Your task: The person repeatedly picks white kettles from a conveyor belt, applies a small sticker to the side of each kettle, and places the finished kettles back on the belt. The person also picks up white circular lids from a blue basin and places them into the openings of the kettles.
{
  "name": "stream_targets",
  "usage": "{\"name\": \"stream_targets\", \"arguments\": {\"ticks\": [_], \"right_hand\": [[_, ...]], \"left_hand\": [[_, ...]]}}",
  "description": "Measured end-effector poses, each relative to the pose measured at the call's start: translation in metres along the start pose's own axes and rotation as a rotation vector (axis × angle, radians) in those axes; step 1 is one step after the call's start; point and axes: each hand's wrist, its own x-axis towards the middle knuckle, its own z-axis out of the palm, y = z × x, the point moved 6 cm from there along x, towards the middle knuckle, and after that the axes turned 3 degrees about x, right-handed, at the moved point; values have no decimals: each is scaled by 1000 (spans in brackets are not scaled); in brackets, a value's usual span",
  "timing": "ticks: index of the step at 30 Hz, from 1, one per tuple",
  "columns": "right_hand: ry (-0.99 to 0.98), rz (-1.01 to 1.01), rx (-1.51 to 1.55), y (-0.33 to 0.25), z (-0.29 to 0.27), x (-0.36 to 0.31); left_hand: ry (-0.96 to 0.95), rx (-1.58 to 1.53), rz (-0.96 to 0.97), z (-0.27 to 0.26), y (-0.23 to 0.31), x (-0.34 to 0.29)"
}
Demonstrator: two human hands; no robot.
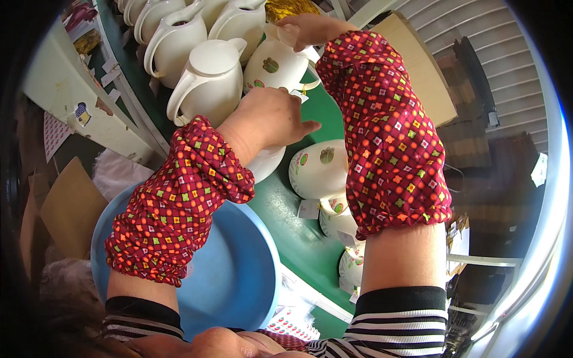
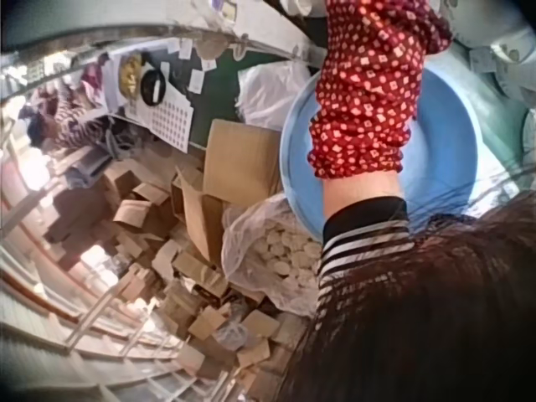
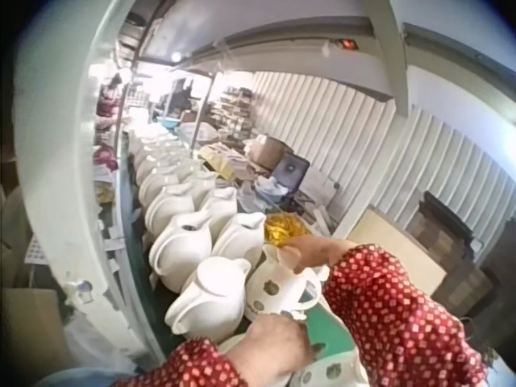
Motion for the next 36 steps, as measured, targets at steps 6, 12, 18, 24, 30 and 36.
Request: {"name": "stream_targets", "arguments": {"ticks": [6,12,18,24,30,36], "right_hand": [[70,142,43,7,2,9],[351,93,43,27,6,3],[184,483,73,-10,-4,-7],[310,-41,-43,7,13,-4],[132,441,-190,-13,11,-2],[172,74,-35,9,16,-10]], "left_hand": [[45,-15,30,4,0,1],[55,-11,30,3,3,0],[44,11,-4,2,-5,-3],[83,10,25,6,4,0],[75,-4,16,5,0,-1],[51,-24,7,5,5,0]]}}
